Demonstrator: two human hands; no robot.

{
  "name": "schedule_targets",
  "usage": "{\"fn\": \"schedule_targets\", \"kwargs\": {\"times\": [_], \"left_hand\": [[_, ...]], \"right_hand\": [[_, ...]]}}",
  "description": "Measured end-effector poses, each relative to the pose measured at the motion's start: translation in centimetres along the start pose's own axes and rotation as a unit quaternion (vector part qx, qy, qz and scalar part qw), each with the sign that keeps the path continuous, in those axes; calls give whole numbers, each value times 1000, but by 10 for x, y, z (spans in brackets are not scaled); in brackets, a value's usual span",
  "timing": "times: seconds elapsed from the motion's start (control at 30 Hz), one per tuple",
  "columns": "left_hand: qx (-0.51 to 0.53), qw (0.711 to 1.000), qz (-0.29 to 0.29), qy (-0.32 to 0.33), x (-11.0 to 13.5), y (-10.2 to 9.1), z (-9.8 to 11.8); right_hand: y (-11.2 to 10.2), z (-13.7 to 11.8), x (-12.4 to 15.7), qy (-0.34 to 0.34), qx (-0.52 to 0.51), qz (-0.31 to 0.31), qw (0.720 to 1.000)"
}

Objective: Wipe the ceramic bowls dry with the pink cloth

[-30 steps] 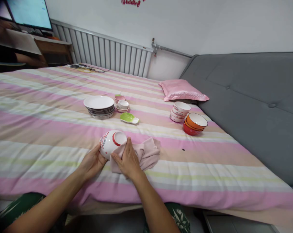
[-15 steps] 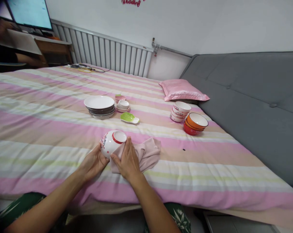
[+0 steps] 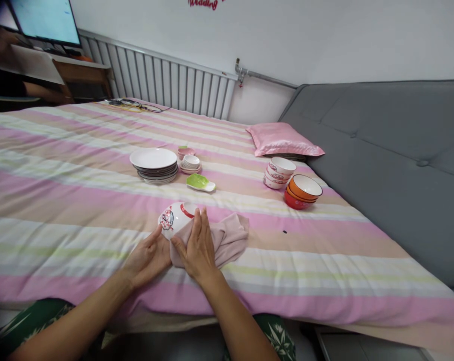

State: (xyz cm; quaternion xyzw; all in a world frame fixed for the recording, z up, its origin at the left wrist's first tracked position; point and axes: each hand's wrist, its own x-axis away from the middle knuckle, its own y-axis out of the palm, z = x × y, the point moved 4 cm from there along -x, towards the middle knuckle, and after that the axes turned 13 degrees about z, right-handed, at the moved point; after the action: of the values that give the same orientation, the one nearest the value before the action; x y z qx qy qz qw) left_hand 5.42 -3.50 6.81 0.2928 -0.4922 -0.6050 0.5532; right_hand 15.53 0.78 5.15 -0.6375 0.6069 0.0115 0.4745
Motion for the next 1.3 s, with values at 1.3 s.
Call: {"fn": "schedule_targets", "kwargs": {"times": [1.3], "left_hand": [[45, 994, 83, -49, 3, -27, 4]], "right_hand": [[-37, -26, 1, -203, -16, 187, 961]]}}
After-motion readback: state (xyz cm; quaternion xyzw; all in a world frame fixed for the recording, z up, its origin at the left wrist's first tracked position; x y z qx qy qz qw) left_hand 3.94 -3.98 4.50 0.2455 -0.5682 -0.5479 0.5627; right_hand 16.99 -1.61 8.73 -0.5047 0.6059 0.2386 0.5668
